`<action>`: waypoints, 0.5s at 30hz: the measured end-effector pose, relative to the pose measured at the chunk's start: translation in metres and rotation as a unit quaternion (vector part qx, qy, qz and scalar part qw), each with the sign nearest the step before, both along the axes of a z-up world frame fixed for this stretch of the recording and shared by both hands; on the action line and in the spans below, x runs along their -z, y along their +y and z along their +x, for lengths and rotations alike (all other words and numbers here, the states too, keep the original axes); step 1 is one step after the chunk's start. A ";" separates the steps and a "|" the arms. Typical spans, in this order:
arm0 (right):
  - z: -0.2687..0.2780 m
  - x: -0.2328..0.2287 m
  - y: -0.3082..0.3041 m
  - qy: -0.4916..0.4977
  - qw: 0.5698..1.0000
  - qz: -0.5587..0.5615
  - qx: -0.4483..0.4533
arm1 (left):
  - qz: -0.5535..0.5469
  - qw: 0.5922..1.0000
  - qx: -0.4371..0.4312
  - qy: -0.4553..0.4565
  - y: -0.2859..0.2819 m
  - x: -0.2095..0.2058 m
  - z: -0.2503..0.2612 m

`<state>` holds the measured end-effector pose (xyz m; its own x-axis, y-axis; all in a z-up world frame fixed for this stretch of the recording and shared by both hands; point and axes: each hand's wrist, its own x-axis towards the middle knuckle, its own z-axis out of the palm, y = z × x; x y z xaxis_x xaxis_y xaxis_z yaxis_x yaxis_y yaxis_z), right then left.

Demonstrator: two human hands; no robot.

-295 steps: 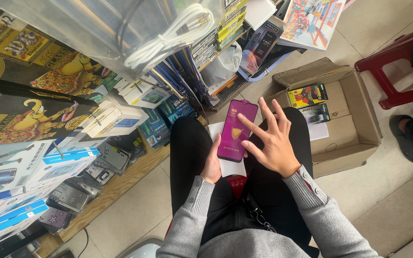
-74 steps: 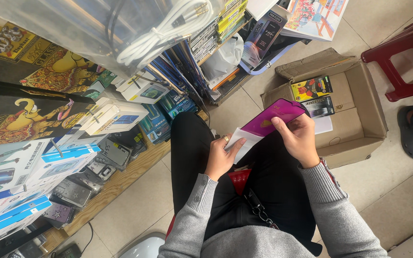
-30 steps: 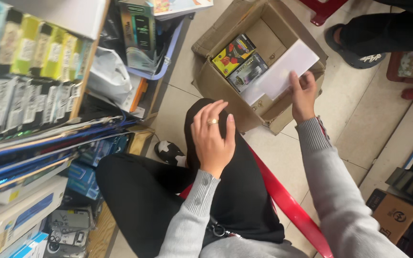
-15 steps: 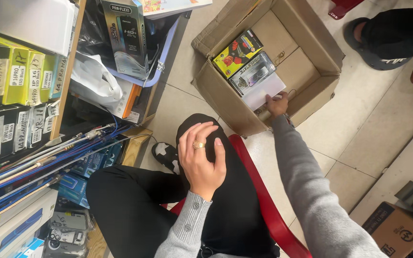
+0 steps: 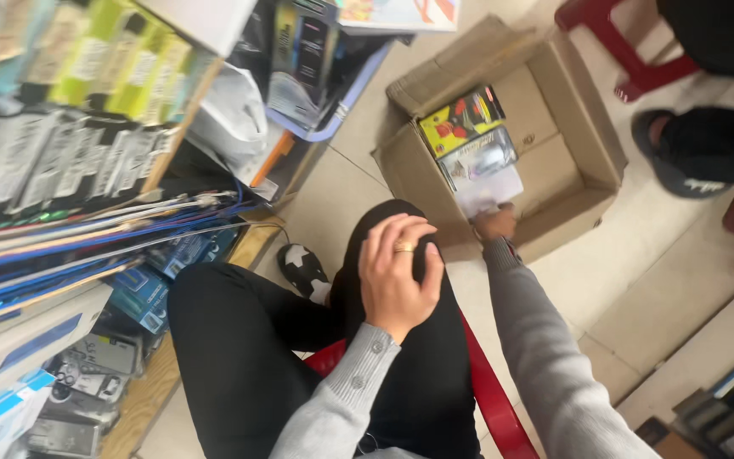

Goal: The person sits on a stool and repeatedly picks up a purple box and a white paper sheet. They place the purple box inside the white sheet, fold the sheet around it, and then place the wrapped item into a cardboard box on the floor. This process is repeated multiple times.

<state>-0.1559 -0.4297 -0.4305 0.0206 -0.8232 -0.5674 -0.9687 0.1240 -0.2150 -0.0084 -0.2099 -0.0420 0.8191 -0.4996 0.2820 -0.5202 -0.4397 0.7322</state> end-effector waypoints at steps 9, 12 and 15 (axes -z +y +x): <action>0.185 -0.274 0.007 -0.529 0.798 -0.141 -0.252 | -0.038 0.997 -0.046 -0.057 0.007 0.000 -0.005; 0.258 -0.438 0.085 -0.519 0.825 0.058 -0.217 | -0.028 1.000 -0.006 -0.004 0.017 -0.014 -0.003; 0.317 -0.464 0.118 -0.487 0.836 0.125 -0.221 | -0.038 0.999 -0.020 0.000 0.019 -0.015 -0.006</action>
<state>0.1613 -0.3121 0.0340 0.8438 -0.4706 -0.2581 -0.3130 -0.0409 -0.9489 -0.0140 -0.1907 -0.0273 0.8383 -0.4429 0.3178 -0.5029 -0.4030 0.7647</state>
